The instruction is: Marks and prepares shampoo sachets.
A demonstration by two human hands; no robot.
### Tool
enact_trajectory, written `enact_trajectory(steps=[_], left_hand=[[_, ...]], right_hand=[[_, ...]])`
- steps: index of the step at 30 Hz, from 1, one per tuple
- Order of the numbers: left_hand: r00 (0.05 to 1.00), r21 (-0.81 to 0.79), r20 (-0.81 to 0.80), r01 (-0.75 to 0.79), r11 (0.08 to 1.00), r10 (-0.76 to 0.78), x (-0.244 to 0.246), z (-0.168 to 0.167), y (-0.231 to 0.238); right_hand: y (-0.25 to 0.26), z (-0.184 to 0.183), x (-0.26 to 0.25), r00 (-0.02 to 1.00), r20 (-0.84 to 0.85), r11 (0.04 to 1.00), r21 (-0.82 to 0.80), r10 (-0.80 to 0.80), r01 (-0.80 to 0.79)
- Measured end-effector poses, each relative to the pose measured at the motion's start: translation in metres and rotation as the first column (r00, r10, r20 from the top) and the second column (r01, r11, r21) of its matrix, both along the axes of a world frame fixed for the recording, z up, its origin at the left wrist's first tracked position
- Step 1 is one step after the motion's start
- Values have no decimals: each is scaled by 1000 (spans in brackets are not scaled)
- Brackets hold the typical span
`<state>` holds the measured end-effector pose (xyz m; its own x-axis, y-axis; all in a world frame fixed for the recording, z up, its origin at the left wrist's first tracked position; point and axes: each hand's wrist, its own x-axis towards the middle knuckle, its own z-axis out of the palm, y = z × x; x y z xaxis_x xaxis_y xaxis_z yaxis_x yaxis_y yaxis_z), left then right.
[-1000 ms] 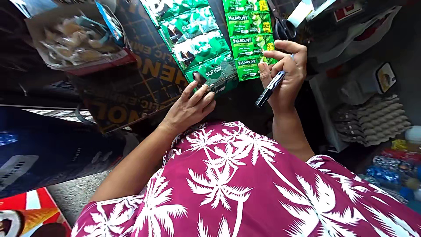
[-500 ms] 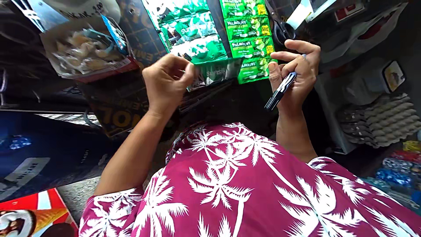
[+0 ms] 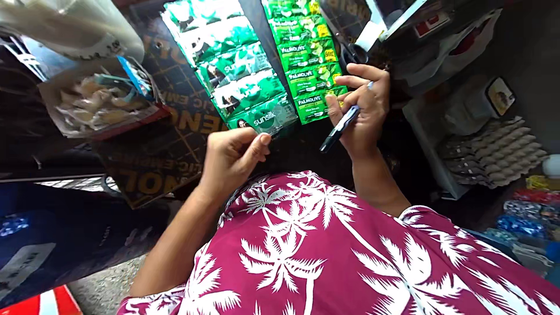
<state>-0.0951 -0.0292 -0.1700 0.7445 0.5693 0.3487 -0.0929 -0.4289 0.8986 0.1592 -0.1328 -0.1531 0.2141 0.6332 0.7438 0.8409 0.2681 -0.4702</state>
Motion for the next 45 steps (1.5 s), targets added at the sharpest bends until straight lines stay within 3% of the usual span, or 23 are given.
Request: enact_trajectory(steps=[3,7,10,12,13,14,16,17,19,22,28,35,39,43,45], left_hand=[[967,-80,-206,136,987,-150,21,11,-24],[931,-327,-115,293,898,-346,36,10,-42],[879,-648,96,412,641,-467,32,13,-48],[860,-744,218,452,491,-462,25,10,-49],[869,-747,227,446,494,-440,22,9,-49],[886,-716,196,422,557,-420,19,9,-48],[927,-598,103,348,722,-361,15,10,-47],[940,-546,73,317,776,-334,14,11,-47],[956,-467,22,268,843,-291,15,10,-46],[963,-391,-2,249,886,-271,18,4,-47],[967,-258,-88,209,943,-238,24,-1,-51],[989,-113,-118,79,990,-93,42,-2,-55],[998,-195,-54,30,980,-41,65,-14,-62],[999,-233,26,-18,972,25,94,-11,-61],[999,-143,-16,-45,989,44,109,0,-53]], right_hand=[[10,1,-13,997,69,999,21,-26,24],[18,5,-28,979,189,997,44,-77,70],[18,12,-21,975,200,995,5,-97,98],[18,19,-6,988,89,991,-51,-123,128],[18,23,2,994,-31,992,-73,-107,104],[18,28,7,980,-197,996,-88,-40,23],[12,40,3,787,-592,959,-81,174,-273],[9,44,-3,662,-707,916,-47,251,-398],[4,48,-16,515,-798,864,14,313,-504],[1,45,-26,451,-824,832,43,343,-553],[-4,28,-41,460,-839,767,-82,292,-637],[9,8,-43,379,-793,737,125,477,-664],[17,18,-31,317,-794,682,162,519,-713],[26,15,2,187,-790,597,262,584,-758],[28,15,29,122,-830,571,260,544,-779]])
